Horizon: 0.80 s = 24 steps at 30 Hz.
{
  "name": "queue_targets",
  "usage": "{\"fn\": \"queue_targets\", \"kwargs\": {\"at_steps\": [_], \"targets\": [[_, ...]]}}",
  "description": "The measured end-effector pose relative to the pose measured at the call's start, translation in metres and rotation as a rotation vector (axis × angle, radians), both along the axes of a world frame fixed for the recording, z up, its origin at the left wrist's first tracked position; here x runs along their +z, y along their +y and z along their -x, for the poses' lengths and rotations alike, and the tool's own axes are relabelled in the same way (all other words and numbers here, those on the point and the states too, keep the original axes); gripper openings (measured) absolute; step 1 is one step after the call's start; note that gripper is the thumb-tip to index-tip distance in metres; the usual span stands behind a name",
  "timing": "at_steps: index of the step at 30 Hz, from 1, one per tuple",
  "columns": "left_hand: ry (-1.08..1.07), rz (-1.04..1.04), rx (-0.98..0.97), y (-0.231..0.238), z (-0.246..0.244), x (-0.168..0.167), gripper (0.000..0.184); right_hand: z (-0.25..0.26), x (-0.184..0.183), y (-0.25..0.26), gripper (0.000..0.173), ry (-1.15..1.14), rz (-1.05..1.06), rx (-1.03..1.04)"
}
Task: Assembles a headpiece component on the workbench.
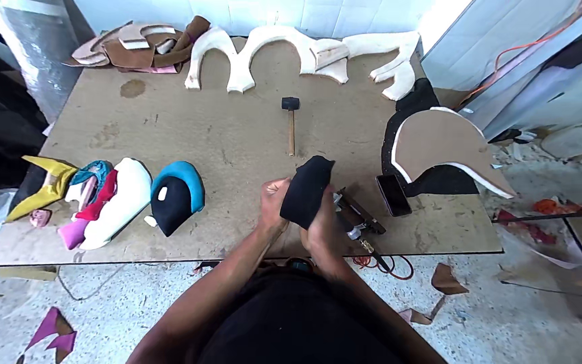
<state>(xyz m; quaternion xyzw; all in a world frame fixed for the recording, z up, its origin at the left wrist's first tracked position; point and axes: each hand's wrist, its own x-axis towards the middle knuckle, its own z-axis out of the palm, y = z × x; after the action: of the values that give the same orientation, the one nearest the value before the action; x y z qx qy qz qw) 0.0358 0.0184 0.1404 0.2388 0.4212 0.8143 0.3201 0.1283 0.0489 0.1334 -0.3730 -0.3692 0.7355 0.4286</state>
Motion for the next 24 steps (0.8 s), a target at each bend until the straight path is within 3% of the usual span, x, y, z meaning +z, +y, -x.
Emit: {"fn": "queue_targets", "kwargs": {"at_steps": [3, 7, 11, 13, 16, 17, 19, 22, 24], "targets": [[0.341, 0.084, -0.003, 0.014, 0.006, -0.034, 0.043, 0.011, -0.035, 0.000, 0.064, -0.030, 0.034, 0.078], [0.786, 0.265, 0.000, 0.019, 0.038, -0.119, 0.046, -0.010, -0.040, -0.008, 0.086, 0.070, 0.110, 0.418], [1.028, 0.510, -0.159, 0.000, 0.059, -0.189, 0.045, -0.031, -0.116, 0.002, 0.108, 0.057, 0.329, 0.472], [1.196, 0.558, -0.230, -0.001, 0.058, -0.201, 0.044, -0.058, -0.132, 0.009, 0.100, -0.127, 0.237, 0.484], [1.364, 0.616, -0.277, 0.002, 0.051, -0.202, 0.044, -0.107, -0.110, 0.034, 0.047, -0.709, -0.233, 0.369], [1.383, 0.634, -0.287, 0.004, 0.053, -0.201, 0.045, -0.120, -0.105, 0.047, 0.040, -0.898, -0.399, 0.296], [1.409, 0.653, -0.297, 0.005, 0.056, -0.201, 0.045, -0.145, -0.112, 0.073, 0.053, -1.196, -0.670, 0.230], [1.420, 0.649, -0.290, 0.005, 0.057, -0.203, 0.044, -0.156, -0.132, 0.093, 0.085, -1.469, -0.771, 0.416], [1.416, 0.648, -0.283, 0.005, 0.056, -0.202, 0.043, -0.154, -0.137, 0.102, 0.081, -1.549, -0.780, 0.510]]}}
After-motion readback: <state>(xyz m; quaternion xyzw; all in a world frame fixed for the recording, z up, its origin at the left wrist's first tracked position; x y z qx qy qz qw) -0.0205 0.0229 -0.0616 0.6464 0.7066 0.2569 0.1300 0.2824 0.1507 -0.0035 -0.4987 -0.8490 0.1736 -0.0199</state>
